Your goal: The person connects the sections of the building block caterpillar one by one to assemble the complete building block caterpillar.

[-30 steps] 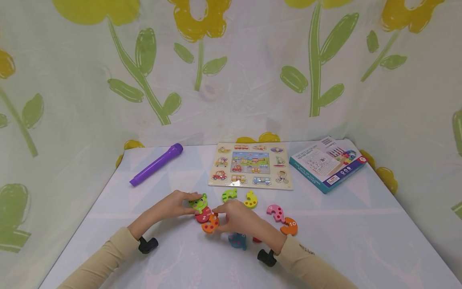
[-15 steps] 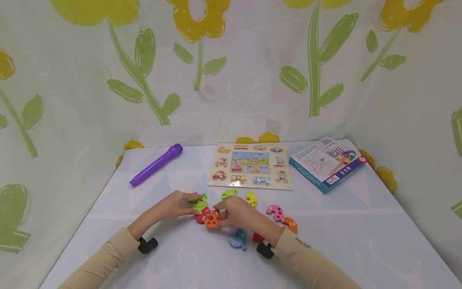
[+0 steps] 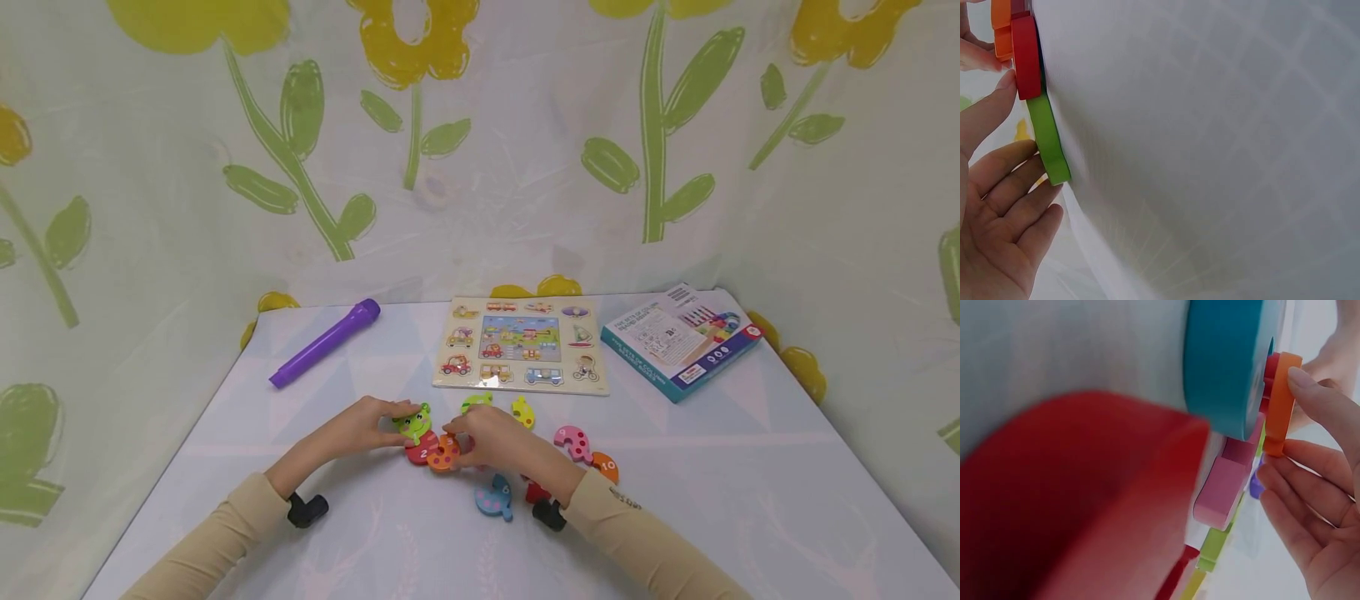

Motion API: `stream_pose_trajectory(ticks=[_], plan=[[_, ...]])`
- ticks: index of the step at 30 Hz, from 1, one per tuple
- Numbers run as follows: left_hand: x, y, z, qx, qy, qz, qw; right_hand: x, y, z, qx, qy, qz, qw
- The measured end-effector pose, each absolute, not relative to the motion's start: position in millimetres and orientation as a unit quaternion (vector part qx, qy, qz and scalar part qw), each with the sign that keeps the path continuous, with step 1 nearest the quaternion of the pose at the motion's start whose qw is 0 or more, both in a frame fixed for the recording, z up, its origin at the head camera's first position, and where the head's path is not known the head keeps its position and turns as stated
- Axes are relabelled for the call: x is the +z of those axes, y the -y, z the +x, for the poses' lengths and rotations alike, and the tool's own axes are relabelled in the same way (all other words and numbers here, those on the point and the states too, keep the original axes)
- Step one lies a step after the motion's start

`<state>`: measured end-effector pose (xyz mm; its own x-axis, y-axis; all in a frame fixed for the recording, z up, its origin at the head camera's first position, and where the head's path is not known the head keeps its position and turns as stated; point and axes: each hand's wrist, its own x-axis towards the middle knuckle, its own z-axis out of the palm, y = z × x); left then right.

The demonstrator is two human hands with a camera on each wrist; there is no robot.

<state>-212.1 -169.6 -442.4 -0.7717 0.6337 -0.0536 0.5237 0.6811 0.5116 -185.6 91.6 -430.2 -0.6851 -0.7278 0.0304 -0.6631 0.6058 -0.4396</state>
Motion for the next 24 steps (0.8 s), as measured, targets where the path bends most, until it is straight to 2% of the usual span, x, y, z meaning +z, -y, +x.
stream_pose_trajectory(ticks=[24], plan=[[-438.3, 167.4, -211.4, 0.237, -0.908, 0.323, 0.118, -432.9, -90.2, -190.5, -0.206, -0.885, -0.407, 0.089]])
